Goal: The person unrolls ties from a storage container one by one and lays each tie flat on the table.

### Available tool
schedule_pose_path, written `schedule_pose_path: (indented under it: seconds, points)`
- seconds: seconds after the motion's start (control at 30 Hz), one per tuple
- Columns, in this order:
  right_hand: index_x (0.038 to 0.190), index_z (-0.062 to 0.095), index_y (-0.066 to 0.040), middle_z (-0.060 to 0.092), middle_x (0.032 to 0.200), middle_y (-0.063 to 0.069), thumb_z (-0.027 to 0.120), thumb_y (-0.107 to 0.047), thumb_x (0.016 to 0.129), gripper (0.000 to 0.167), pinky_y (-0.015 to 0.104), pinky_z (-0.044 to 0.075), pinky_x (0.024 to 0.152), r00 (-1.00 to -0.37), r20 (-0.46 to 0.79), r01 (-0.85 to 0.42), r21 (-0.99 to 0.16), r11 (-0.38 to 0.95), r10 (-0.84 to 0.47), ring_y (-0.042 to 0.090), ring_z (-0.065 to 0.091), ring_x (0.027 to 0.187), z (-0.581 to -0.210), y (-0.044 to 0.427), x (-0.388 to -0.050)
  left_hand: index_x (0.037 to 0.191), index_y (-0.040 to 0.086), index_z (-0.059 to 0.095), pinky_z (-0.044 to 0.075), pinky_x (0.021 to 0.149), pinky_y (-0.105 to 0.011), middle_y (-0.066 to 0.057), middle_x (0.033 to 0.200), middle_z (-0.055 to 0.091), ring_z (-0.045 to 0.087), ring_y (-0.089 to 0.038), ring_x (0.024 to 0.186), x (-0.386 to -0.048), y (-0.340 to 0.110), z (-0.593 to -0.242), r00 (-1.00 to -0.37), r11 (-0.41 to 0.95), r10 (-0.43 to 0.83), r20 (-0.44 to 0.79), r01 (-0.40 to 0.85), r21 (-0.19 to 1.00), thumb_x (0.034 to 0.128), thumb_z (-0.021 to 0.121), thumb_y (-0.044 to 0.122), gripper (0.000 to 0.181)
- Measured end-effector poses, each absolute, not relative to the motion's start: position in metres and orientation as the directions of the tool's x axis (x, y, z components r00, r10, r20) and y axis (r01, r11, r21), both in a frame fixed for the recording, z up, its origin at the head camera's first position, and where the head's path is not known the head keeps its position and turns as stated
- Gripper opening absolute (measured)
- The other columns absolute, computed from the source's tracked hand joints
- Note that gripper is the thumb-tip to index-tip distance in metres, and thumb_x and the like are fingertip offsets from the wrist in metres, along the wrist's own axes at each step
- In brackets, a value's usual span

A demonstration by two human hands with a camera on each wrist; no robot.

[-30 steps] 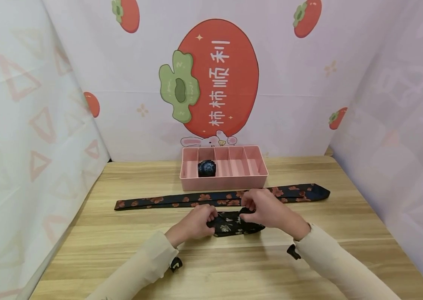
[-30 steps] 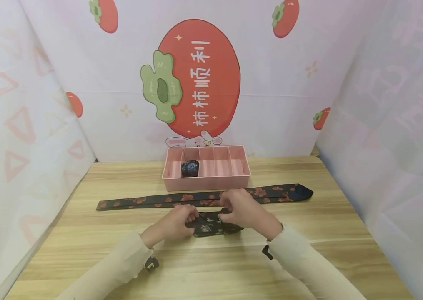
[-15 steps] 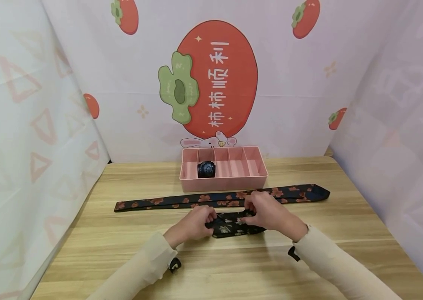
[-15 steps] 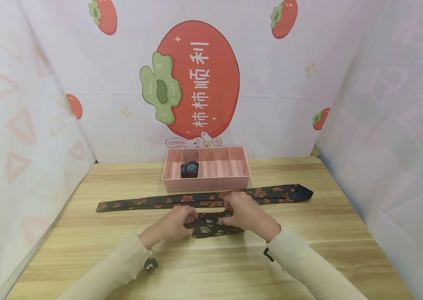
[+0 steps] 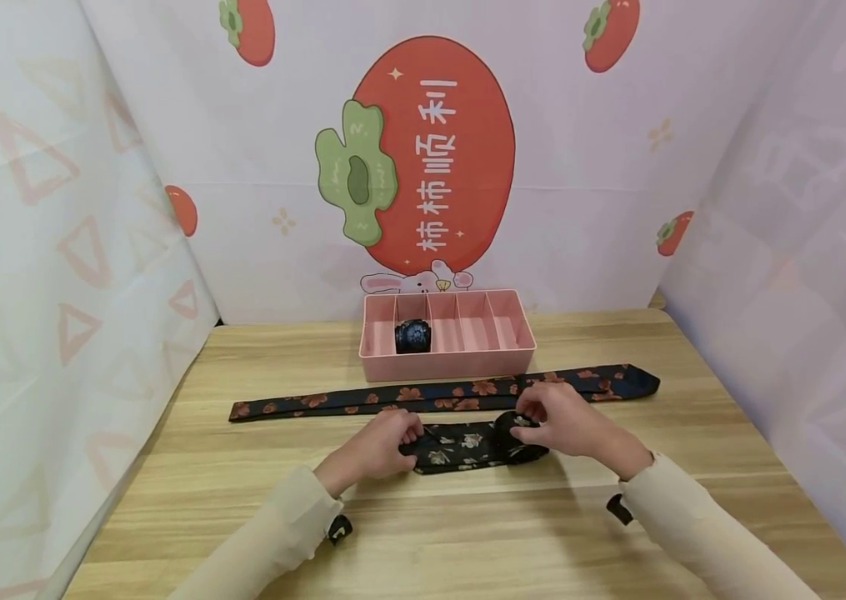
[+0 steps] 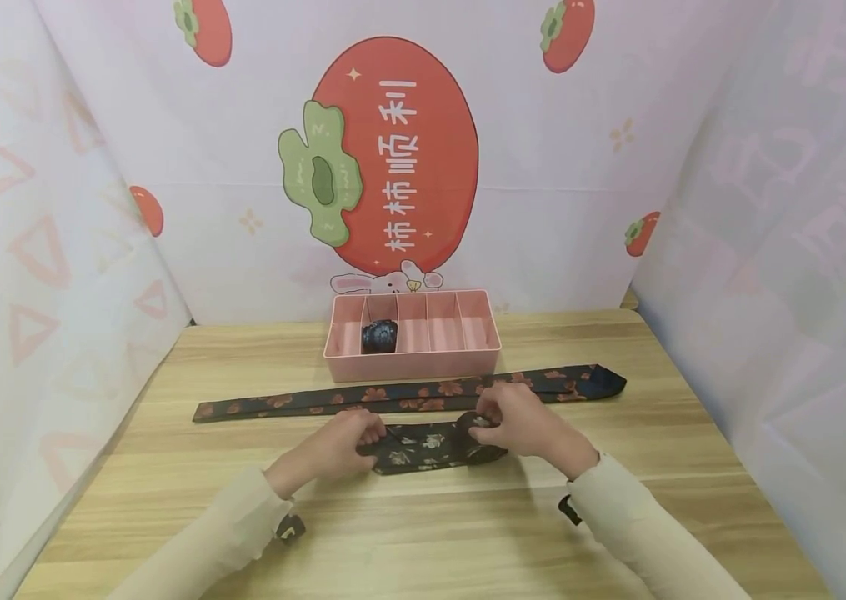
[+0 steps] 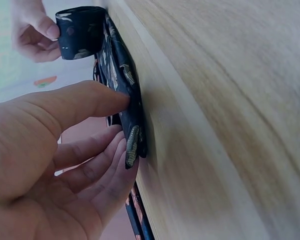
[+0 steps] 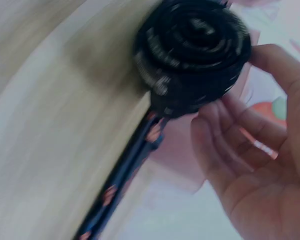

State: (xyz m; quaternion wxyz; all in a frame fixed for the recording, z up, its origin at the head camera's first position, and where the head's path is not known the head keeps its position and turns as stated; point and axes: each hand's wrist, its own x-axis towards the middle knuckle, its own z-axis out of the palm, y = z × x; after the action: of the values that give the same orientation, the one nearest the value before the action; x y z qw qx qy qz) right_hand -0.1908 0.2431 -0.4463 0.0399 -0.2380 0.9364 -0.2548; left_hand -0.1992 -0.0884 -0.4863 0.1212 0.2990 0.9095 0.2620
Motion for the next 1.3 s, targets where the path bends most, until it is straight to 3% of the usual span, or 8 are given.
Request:
schedule_pose_path:
  seconds: [0.2, 0.47, 0.87, 1.3]
  points:
    - [0.1, 0.073, -0.011, 0.066, 0.086, -0.005, 0.082, -0.025, 0.093, 0.018, 0.025, 0.052, 0.068, -0.897, 0.052, -0.399, -0.517, 0.757, -0.438, 0.005, 0.057, 0.074, -0.45, 0.251, -0.188, 0.113, 0.002, 0.07, 0.056, 0.086, -0.034, -0.006, 0.104, 0.069, 0.061, -0.014, 0.092, -0.199, -0.088, -0.487, -0.786, 0.676, 0.614, -0.066, 0.481, 0.558, 0.0848, 0.083, 0.006, 0.031]
    - [0.097, 0.071, -0.009, 0.064, 0.084, -0.003, 0.084, -0.024, 0.09, 0.02, 0.03, 0.051, 0.07, -0.861, 0.102, -0.495, -0.399, 0.772, -0.499, 0.007, 0.054, 0.071, -0.436, 0.224, -0.186, 0.113, 0.002, 0.07, 0.057, 0.086, -0.035, -0.006, 0.103, 0.069, 0.061, -0.015, 0.092, -0.2, -0.09, -0.486, -0.781, 0.672, 0.621, -0.067, 0.487, 0.558, 0.085, 0.082, 0.006, 0.031]
    - [0.095, 0.069, -0.012, 0.059, 0.086, -0.003, 0.09, -0.029, 0.084, 0.029, 0.023, 0.046, 0.066, -0.84, 0.109, -0.536, -0.316, 0.783, -0.532, 0.004, 0.046, 0.073, -0.441, 0.212, -0.182, 0.113, 0.002, 0.07, 0.057, 0.087, -0.036, -0.006, 0.105, 0.068, 0.062, -0.016, 0.093, -0.197, -0.102, -0.485, -0.795, 0.68, 0.603, -0.067, 0.468, 0.565, 0.085, 0.083, 0.005, 0.031]
    - [0.1, 0.072, -0.012, 0.065, 0.09, -0.006, 0.087, -0.027, 0.087, 0.025, 0.026, 0.055, 0.072, -0.88, 0.113, -0.46, -0.447, 0.767, -0.462, 0.009, 0.061, 0.081, -0.45, 0.24, -0.178, 0.111, 0.003, 0.07, 0.057, 0.085, -0.035, -0.005, 0.106, 0.07, 0.061, -0.014, 0.093, -0.194, -0.127, -0.484, -0.802, 0.688, 0.593, -0.075, 0.456, 0.565, 0.0849, 0.083, 0.004, 0.03]
